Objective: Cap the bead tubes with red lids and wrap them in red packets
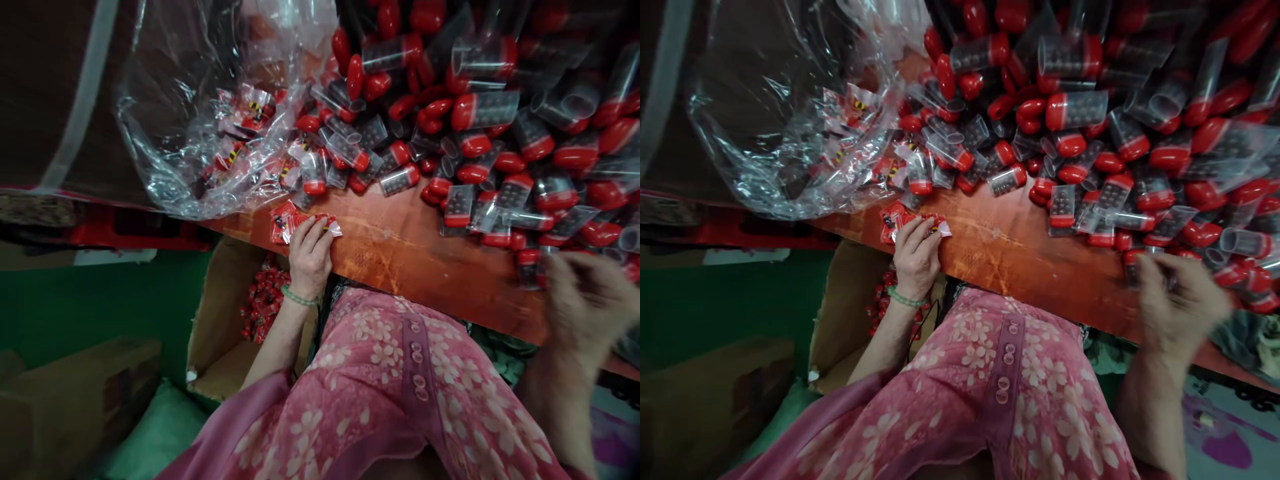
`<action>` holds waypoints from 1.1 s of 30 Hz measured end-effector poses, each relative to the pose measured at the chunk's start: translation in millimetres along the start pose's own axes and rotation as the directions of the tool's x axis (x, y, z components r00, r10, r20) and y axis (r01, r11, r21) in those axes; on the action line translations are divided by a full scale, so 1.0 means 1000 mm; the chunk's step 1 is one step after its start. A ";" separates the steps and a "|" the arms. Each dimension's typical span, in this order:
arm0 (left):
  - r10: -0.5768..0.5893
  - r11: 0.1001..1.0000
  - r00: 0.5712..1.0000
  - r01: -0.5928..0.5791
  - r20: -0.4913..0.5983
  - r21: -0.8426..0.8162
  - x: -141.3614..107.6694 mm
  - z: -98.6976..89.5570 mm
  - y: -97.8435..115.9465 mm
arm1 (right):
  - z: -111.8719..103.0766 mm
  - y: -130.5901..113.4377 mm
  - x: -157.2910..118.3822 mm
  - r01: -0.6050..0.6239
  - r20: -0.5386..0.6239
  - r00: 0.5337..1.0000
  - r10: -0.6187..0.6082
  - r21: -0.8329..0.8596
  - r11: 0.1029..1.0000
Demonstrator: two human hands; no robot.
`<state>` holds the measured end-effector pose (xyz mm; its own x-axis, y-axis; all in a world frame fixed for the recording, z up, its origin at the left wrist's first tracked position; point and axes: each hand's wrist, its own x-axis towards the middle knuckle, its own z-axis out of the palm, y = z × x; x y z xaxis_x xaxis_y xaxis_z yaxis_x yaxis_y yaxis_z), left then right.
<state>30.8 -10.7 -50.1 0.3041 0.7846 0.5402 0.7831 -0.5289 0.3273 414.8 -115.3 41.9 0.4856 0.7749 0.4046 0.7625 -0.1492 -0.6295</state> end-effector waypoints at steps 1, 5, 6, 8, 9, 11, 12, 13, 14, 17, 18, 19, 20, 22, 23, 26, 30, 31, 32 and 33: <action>0.002 1.000 0.999 -0.002 -0.039 0.015 0.002 0.001 0.000 | 0.019 -0.012 0.005 0.081 0.165 0.983 -0.082 0.015 0.997; -0.048 0.998 0.993 0.053 -0.112 0.044 0.011 0.002 0.002 | 0.104 -0.072 0.031 0.418 0.496 0.768 -0.405 0.092 0.904; -0.074 0.997 0.992 0.077 -0.102 0.025 0.013 0.002 0.002 | 0.122 -0.085 0.037 0.463 0.546 0.729 -0.414 0.053 0.885; -0.134 0.990 0.989 0.131 -0.066 -0.044 0.015 0.001 0.002 | 0.148 -0.105 0.045 0.523 0.636 0.667 -0.388 -0.028 0.852; -0.161 0.985 0.986 0.158 -0.042 -0.075 0.015 0.001 0.002 | 0.157 -0.111 0.048 0.544 0.663 0.651 -0.370 -0.067 0.836; -0.203 0.974 0.979 0.203 0.010 -0.102 0.016 -0.002 0.002 | 0.169 -0.115 0.051 0.565 0.681 0.643 -0.350 -0.113 0.817; -0.220 0.970 0.975 0.223 0.039 -0.099 0.017 -0.003 0.002 | 0.172 -0.115 0.051 0.573 0.686 0.639 -0.348 -0.122 0.810; -0.237 0.966 0.969 0.242 0.070 -0.090 0.018 -0.005 0.003 | 0.174 -0.114 0.050 0.579 0.690 0.635 -0.348 -0.127 0.805; -0.253 0.962 0.962 0.261 0.101 -0.079 0.019 -0.006 0.003 | 0.175 -0.113 0.049 0.584 0.694 0.631 -0.347 -0.131 0.801; -0.293 0.948 0.939 0.310 0.180 -0.072 0.026 -0.012 0.004 | 0.172 -0.108 0.039 0.591 0.696 0.634 -0.338 -0.154 0.791; -0.298 0.945 0.932 0.319 0.204 -0.077 0.028 -0.015 0.004 | 0.169 -0.106 0.034 0.594 0.697 0.634 -0.336 -0.161 0.788; -0.298 0.943 0.927 0.324 0.229 -0.083 0.031 -0.017 0.004 | 0.166 -0.104 0.029 0.597 0.697 0.635 -0.333 -0.168 0.785; -0.294 0.942 0.922 0.325 0.253 -0.088 0.033 -0.019 0.004 | 0.163 -0.102 0.022 0.600 0.699 0.633 -0.332 -0.173 0.781; -0.285 0.942 0.914 0.324 0.289 -0.094 0.037 -0.023 0.004 | 0.157 -0.095 0.008 0.605 0.699 0.631 -0.337 -0.173 0.777; -0.283 0.941 0.911 0.324 0.298 -0.097 0.039 -0.025 0.003 | 0.154 -0.090 0.001 0.606 0.692 0.633 -0.347 -0.165 0.778; -0.298 0.930 0.915 0.343 0.273 -0.134 0.041 -0.027 0.002 | 0.148 -0.072 -0.015 0.574 0.640 0.672 -0.373 -0.131 0.808; -0.348 0.867 0.922 0.385 0.169 -0.317 0.042 -0.029 0.004 | 0.144 -0.056 -0.022 0.432 0.550 0.773 -0.317 -0.090 0.898; -0.348 0.847 0.926 0.378 0.148 -0.374 0.042 -0.030 0.005 | 0.144 -0.056 -0.021 0.400 0.538 0.788 -0.299 -0.079 0.913; -0.342 0.830 0.931 0.363 0.129 -0.423 0.043 -0.032 0.008 | 0.145 -0.057 -0.020 0.374 0.528 0.801 -0.283 -0.072 0.925; -0.332 0.819 0.936 0.346 0.115 -0.459 0.043 -0.035 0.011 | 0.146 -0.059 -0.018 0.354 0.516 0.813 -0.269 -0.072 0.932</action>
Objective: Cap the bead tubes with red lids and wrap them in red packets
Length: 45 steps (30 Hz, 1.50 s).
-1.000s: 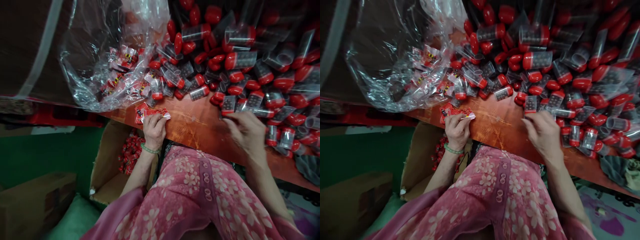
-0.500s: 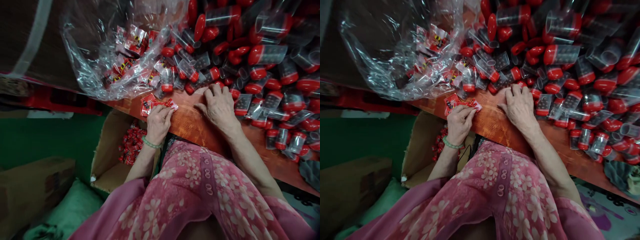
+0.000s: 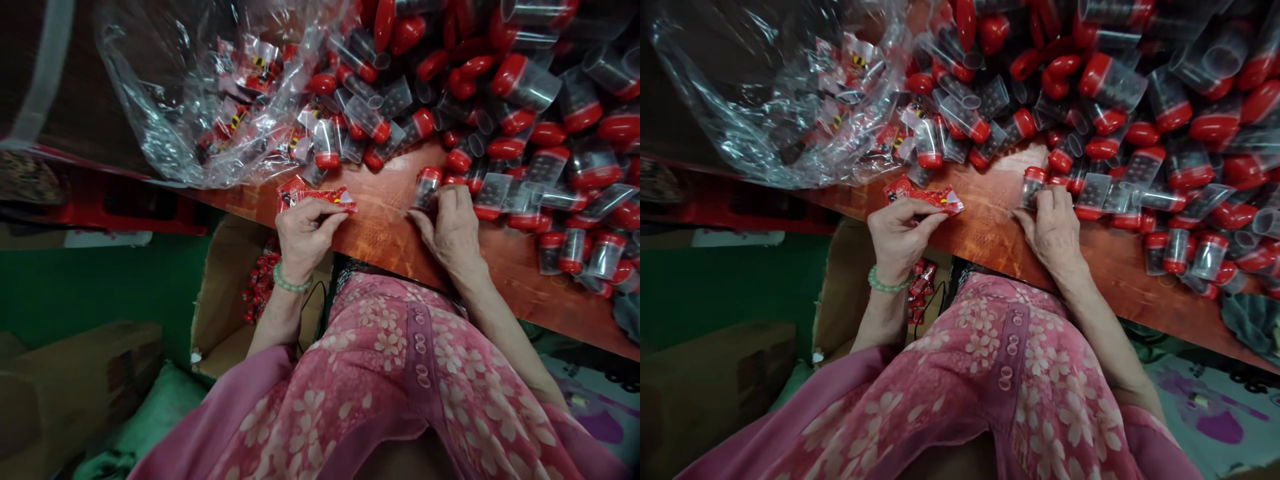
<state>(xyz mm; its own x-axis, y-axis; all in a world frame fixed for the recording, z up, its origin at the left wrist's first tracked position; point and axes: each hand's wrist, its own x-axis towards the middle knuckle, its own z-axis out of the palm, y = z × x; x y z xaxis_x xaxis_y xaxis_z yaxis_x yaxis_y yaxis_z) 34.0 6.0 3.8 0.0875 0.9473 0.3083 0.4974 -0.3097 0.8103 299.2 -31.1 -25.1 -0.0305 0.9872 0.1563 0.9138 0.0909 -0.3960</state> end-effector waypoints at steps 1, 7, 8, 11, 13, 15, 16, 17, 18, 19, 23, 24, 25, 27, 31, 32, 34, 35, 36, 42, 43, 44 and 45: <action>0.015 1.000 1.000 -0.015 -0.003 -0.025 -0.001 -0.001 0.005 | 0.000 -0.002 0.003 -0.017 -0.018 1.000 0.017 0.004 1.000; 0.030 0.986 0.999 -0.026 0.021 -0.164 -0.013 -0.005 0.032 | 0.006 -0.016 0.023 -0.069 -0.100 0.993 0.065 -0.030 0.997; 0.011 0.979 1.000 -0.007 0.019 -0.206 -0.016 -0.005 0.033 | 0.006 -0.017 0.026 -0.071 -0.098 0.993 0.066 -0.040 0.997; -0.070 0.936 0.998 0.066 0.001 -0.345 -0.021 -0.004 0.029 | -0.001 -0.017 0.028 -0.075 -0.072 0.995 0.072 -0.041 0.996; -0.104 0.916 0.994 0.105 0.023 -0.388 -0.023 -0.002 0.025 | -0.008 -0.015 0.024 -0.083 -0.028 0.996 0.084 0.042 0.996; -0.107 0.915 0.992 0.123 0.062 -0.385 -0.024 0.000 0.024 | -0.015 -0.013 0.015 -0.111 0.052 0.994 0.101 0.259 0.959; -0.104 0.916 0.992 0.125 0.075 -0.382 -0.025 0.001 0.024 | -0.019 -0.013 0.009 -0.138 0.095 0.990 0.108 0.404 0.905; -0.100 0.915 0.992 0.123 0.078 -0.385 -0.026 0.002 0.026 | -0.023 -0.013 0.003 -0.168 0.135 0.985 0.112 0.545 0.821; -0.100 0.913 0.992 0.123 0.078 -0.390 -0.026 0.003 0.027 | -0.028 -0.015 -0.003 -0.196 0.165 0.980 0.113 0.662 0.723; -0.102 0.910 0.992 0.124 0.077 -0.396 -0.027 0.004 0.029 | -0.033 -0.017 -0.010 -0.212 0.181 0.977 0.115 0.746 0.632; -0.057 0.901 0.992 0.100 0.114 -0.421 -0.029 0.005 0.034 | -0.058 -0.034 -0.028 -0.189 0.186 0.981 0.061 0.826 0.531; -0.040 0.902 0.991 0.090 0.128 -0.422 -0.029 0.005 0.034 | -0.065 -0.038 -0.030 -0.173 0.186 0.982 0.035 0.805 0.567; -0.027 0.905 0.990 0.084 0.141 -0.418 -0.028 0.005 0.035 | -0.071 -0.042 -0.031 -0.154 0.184 0.983 0.014 0.775 0.613; -0.017 0.913 0.986 0.083 0.166 -0.399 -0.028 0.005 0.036 | -0.081 -0.048 -0.031 -0.116 0.197 0.980 -0.033 0.698 0.706; 0.038 0.912 0.979 0.048 0.199 -0.407 -0.028 0.002 0.036 | -0.091 -0.053 -0.028 0.003 0.206 0.967 -0.151 0.582 0.813; 0.062 0.910 0.976 0.030 0.208 -0.413 -0.028 0.002 0.036 | -0.092 -0.053 -0.027 0.033 0.207 0.962 -0.178 0.557 0.830; 0.109 0.912 0.967 -0.005 0.231 -0.410 -0.029 0.001 0.036 | -0.093 -0.052 -0.026 0.092 0.221 0.948 -0.230 0.503 0.860; 0.129 0.915 0.961 -0.021 0.245 -0.402 -0.029 0.001 0.036 | -0.094 -0.051 -0.026 0.118 0.234 0.939 -0.253 0.473 0.873; 0.147 0.919 0.954 -0.034 0.262 -0.392 -0.029 0.001 0.036 | -0.095 -0.051 -0.026 0.140 0.249 0.930 -0.272 0.443 0.885; 0.231 0.943 0.901 -0.114 0.367 -0.313 -0.033 0.004 0.035 | -0.101 -0.049 -0.028 0.247 0.381 0.857 -0.346 0.284 0.926; 0.246 0.947 0.892 -0.138 0.378 -0.289 -0.035 0.005 0.034 | -0.101 -0.049 -0.028 0.268 0.409 0.841 -0.354 0.254 0.929; 0.259 0.951 0.882 -0.162 0.393 -0.262 -0.036 0.006 0.034 | -0.101 -0.050 -0.029 0.287 0.432 0.828 -0.357 0.221 0.932; 0.270 0.954 0.870 -0.184 0.413 -0.237 -0.037 0.006 0.034 | -0.101 -0.050 -0.029 0.304 0.452 0.817 -0.358 0.189 0.934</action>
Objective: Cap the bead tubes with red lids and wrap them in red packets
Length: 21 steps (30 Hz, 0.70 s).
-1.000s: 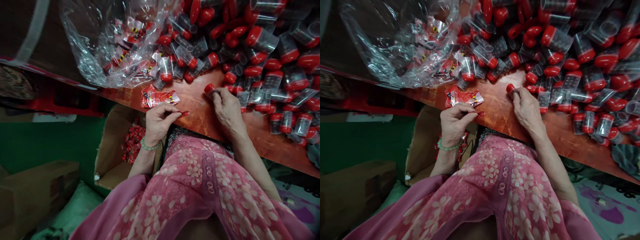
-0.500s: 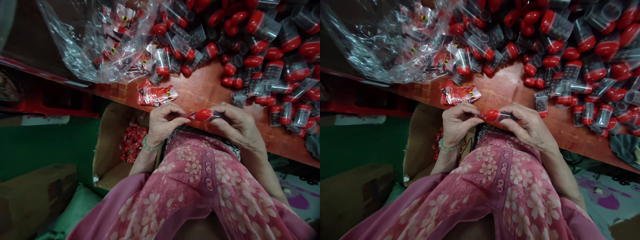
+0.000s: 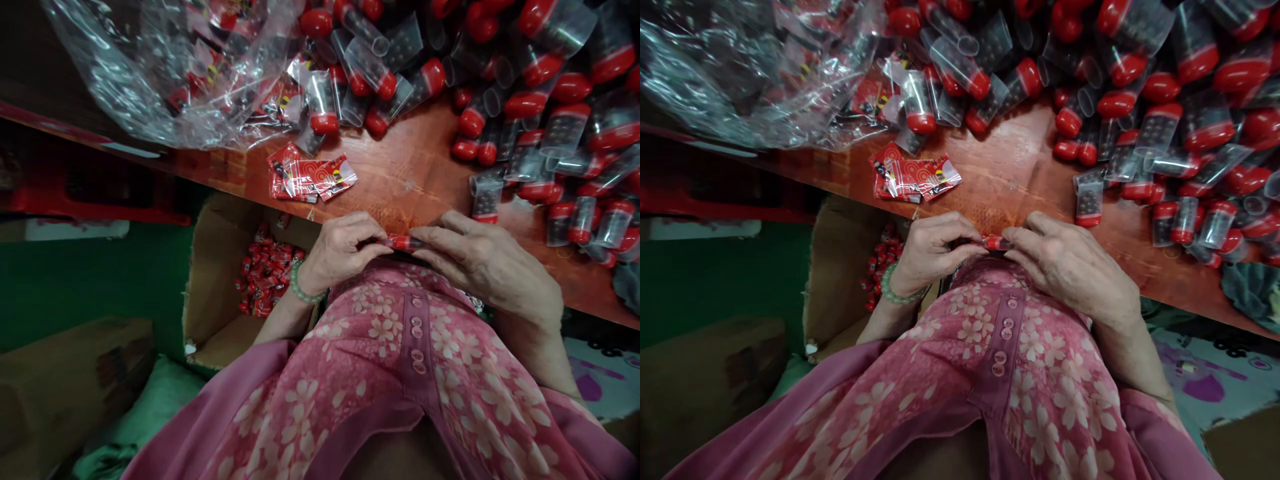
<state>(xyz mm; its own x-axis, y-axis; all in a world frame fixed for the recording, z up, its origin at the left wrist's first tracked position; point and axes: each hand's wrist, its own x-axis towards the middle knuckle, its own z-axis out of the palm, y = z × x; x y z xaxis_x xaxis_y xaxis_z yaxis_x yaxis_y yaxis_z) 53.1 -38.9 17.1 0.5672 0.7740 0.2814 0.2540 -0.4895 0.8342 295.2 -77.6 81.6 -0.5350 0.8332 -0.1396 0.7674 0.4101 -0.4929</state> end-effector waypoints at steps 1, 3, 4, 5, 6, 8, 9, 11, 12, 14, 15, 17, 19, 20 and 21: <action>0.004 1.000 1.000 -0.005 0.025 0.028 -0.001 0.001 0.000 | 0.001 0.000 0.000 0.000 0.016 1.000 0.000 -0.031 1.000; 0.011 0.998 0.998 -0.015 0.070 0.061 -0.002 0.003 -0.001 | 0.002 -0.001 0.002 -0.001 0.044 0.999 0.004 -0.067 0.998; 0.019 0.997 0.996 -0.025 0.083 0.067 -0.003 0.004 -0.002 | 0.003 -0.001 0.004 -0.002 0.061 0.998 0.006 -0.073 0.997; 0.029 0.997 0.995 -0.035 0.092 0.070 -0.003 0.005 -0.003 | 0.003 -0.001 0.005 -0.004 0.081 0.997 0.010 -0.072 0.997; 0.038 0.996 0.995 -0.045 0.093 0.072 -0.004 0.006 -0.004 | 0.004 -0.001 0.007 -0.009 0.099 0.995 0.015 -0.068 0.998; 0.051 0.995 0.995 -0.058 0.091 0.081 -0.004 0.007 -0.006 | 0.004 -0.002 0.009 -0.016 0.130 0.991 0.023 -0.054 0.998; 0.054 0.994 0.994 -0.062 0.094 0.089 -0.005 0.007 -0.007 | 0.004 -0.003 0.010 -0.017 0.142 0.990 0.024 -0.049 0.999; 0.061 0.993 0.992 -0.072 0.111 0.096 -0.005 0.008 -0.007 | 0.004 -0.004 0.012 -0.013 0.158 0.987 0.020 -0.047 0.999; 0.062 0.993 0.991 -0.073 0.120 0.091 -0.005 0.008 -0.007 | 0.005 -0.005 0.013 -0.013 0.160 0.987 0.020 -0.048 0.999; 0.055 0.995 0.990 -0.065 0.129 0.070 -0.005 0.008 -0.007 | 0.008 -0.003 0.015 -0.017 0.151 0.988 0.022 -0.032 0.999; 0.047 0.997 0.990 -0.055 0.131 0.058 -0.005 0.008 -0.008 | 0.010 -0.001 0.017 -0.015 0.145 0.989 0.015 -0.001 1.000; 0.030 0.998 0.989 -0.036 0.144 0.041 -0.004 0.008 -0.008 | 0.015 0.005 0.020 0.003 0.141 0.990 -0.019 0.115 0.993; 0.012 0.999 0.985 -0.016 0.173 0.027 -0.003 0.006 -0.009 | 0.021 0.012 0.023 0.011 0.135 0.990 -0.048 0.258 0.966; -0.007 1.000 0.982 0.006 0.189 0.007 -0.002 0.005 -0.010 | 0.023 0.015 0.024 -0.002 0.129 0.991 -0.042 0.323 0.946; -0.043 0.998 0.977 0.049 0.211 -0.025 0.000 0.003 -0.011 | 0.026 0.017 0.024 -0.027 0.120 0.993 -0.021 0.385 0.922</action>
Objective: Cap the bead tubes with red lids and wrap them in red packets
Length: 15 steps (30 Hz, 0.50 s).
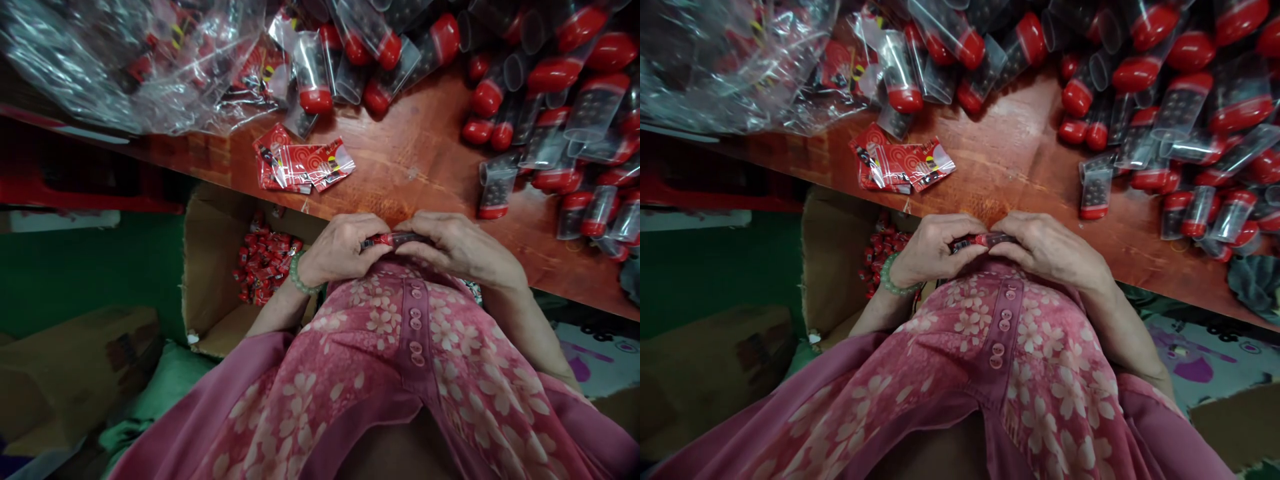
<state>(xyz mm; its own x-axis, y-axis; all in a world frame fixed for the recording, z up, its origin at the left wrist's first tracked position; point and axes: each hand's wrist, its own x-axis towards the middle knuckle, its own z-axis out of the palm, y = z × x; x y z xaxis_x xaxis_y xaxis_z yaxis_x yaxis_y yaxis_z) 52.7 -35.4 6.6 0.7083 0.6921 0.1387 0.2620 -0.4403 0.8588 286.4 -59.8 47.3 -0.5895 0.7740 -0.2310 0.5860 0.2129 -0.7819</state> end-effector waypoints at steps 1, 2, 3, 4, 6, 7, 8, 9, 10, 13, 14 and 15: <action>-0.055 0.997 0.998 0.056 0.024 -0.057 0.001 -0.002 -0.001 | 0.002 0.003 0.001 -0.022 -0.024 0.999 0.024 0.076 0.997; -0.125 0.984 0.991 0.130 0.043 -0.125 0.002 -0.004 -0.002 | 0.004 0.006 0.001 -0.041 -0.056 0.997 0.051 0.164 0.986; -0.208 0.957 0.977 0.214 0.048 -0.196 0.003 -0.006 -0.003 | 0.006 0.008 0.002 -0.054 -0.090 0.993 0.080 0.261 0.964; -0.295 0.919 0.955 0.293 0.031 -0.265 0.004 -0.008 -0.004 | 0.009 0.011 0.003 -0.062 -0.128 0.985 0.116 0.365 0.929; -0.447 0.827 0.892 0.386 -0.064 -0.408 0.005 -0.010 -0.007 | 0.016 0.016 0.005 -0.069 -0.193 0.958 0.213 0.565 0.822; -0.497 0.784 0.859 0.385 -0.120 -0.488 0.006 -0.010 -0.009 | 0.020 0.018 0.006 -0.070 -0.208 0.941 0.266 0.651 0.756; -0.531 0.737 0.833 0.360 -0.159 -0.573 0.007 -0.009 -0.010 | 0.024 0.021 0.008 -0.063 -0.215 0.926 0.311 0.724 0.687; -0.552 0.680 0.816 0.321 -0.171 -0.660 0.008 -0.007 -0.010 | 0.028 0.022 0.010 -0.049 -0.216 0.914 0.344 0.782 0.621; -0.563 0.610 0.810 0.277 -0.161 -0.742 0.009 -0.005 -0.011 | 0.032 0.024 0.012 -0.030 -0.219 0.904 0.368 0.824 0.566; -0.572 0.382 0.818 0.204 -0.057 -0.901 0.013 0.009 -0.008 | 0.040 0.026 0.017 0.036 -0.240 0.892 0.384 0.883 0.468; -0.577 0.331 0.816 0.205 -0.026 -0.921 0.015 0.015 -0.006 | 0.041 0.026 0.019 0.056 -0.248 0.893 0.376 0.889 0.455; -0.589 0.301 0.808 0.207 -0.011 -0.931 0.017 0.021 -0.005 | 0.041 0.026 0.020 0.069 -0.253 0.896 0.365 0.891 0.448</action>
<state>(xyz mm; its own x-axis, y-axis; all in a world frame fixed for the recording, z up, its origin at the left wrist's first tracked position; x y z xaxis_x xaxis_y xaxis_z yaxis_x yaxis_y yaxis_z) 77.1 -33.0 -5.4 0.4113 0.8247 -0.3881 -0.3844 0.5430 0.7465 266.6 -63.6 -1.4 -0.1737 0.9219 -0.3462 -0.2731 -0.3829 -0.8825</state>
